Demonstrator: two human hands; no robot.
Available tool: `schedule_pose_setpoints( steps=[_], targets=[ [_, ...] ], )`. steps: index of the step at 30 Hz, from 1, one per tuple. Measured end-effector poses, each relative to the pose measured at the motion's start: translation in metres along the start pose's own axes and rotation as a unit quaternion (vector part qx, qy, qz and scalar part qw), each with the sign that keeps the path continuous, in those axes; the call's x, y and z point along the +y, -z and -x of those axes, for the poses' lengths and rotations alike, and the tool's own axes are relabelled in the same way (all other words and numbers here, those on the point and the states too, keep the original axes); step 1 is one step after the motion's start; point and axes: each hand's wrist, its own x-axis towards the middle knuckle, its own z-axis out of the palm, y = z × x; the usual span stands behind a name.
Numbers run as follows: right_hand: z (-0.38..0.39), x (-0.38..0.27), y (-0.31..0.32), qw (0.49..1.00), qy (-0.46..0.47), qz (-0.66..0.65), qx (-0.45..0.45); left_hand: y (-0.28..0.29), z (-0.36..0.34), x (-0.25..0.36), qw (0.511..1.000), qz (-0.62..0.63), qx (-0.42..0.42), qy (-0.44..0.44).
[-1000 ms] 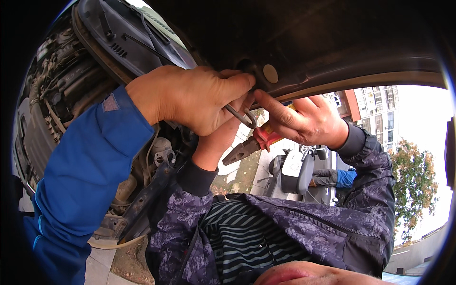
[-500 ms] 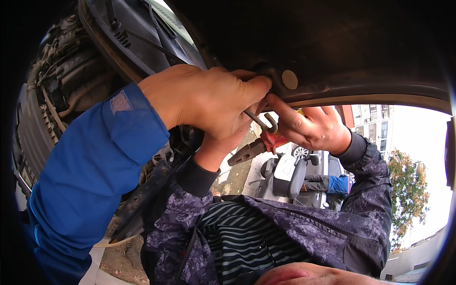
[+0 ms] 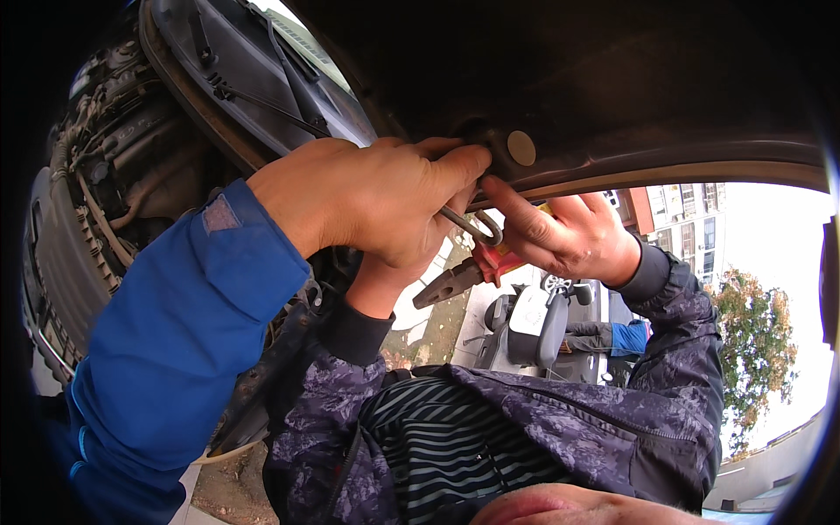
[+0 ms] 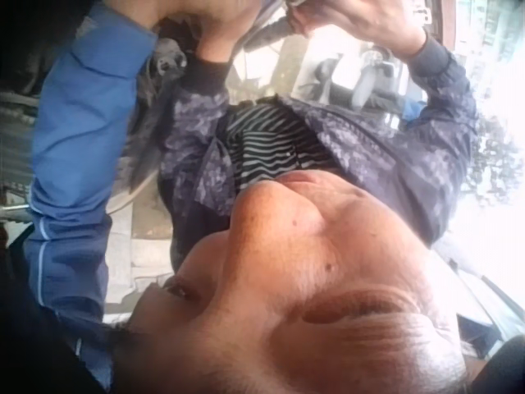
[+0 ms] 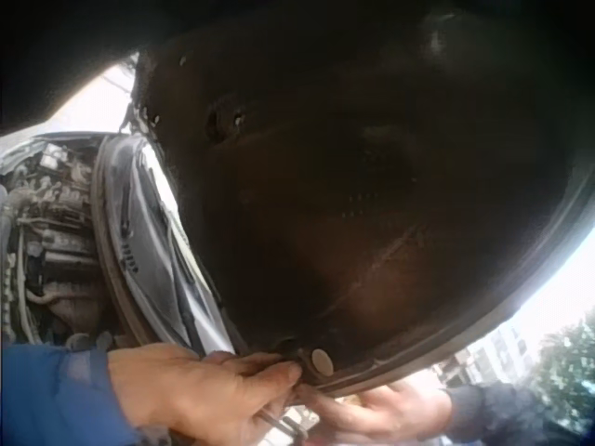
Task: The person uses pliers to remove and reinsert small metal clips securing the hood latch area of a car. Another person assists by holding the hood and handing over clips. The task involves repeated removal and insertion of clips under the hood.
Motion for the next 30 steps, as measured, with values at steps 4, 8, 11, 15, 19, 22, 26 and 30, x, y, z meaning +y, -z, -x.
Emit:
schedule_pose_setpoints(
  steps=[4,8,11,15,19,22,26,30],
  targets=[
    [-0.001,0.001,-0.004,0.999,0.005,-0.031,0.002,-0.010,0.001,-0.008,0.997,-0.014,0.069,-0.038],
    [-0.008,0.004,-0.009,0.999,0.012,-0.034,0.030,-0.010,-0.003,-0.017,0.995,0.010,0.062,-0.072],
    [-0.007,0.003,-0.011,0.998,0.008,-0.056,0.030,-0.003,-0.006,-0.018,0.999,0.016,0.023,-0.042],
    [0.003,-0.008,-0.012,0.998,0.030,-0.044,0.024,-0.003,-0.004,-0.020,0.998,0.044,-0.034,0.007],
    [0.013,-0.035,-0.020,0.984,-0.028,-0.167,0.052,-0.012,-0.004,-0.034,0.999,0.024,-0.038,0.024],
    [0.018,-0.068,-0.030,0.961,-0.077,-0.259,0.059,-0.014,-0.007,-0.040,0.999,0.013,-0.049,0.005],
    [0.034,-0.117,-0.038,0.909,-0.152,-0.383,0.066,-0.046,0.014,-0.020,0.980,0.181,0.012,0.080],
    [0.043,-0.156,-0.042,0.851,-0.233,-0.459,0.099,-0.114,0.051,0.010,0.611,0.653,0.353,0.275]
  ],
)
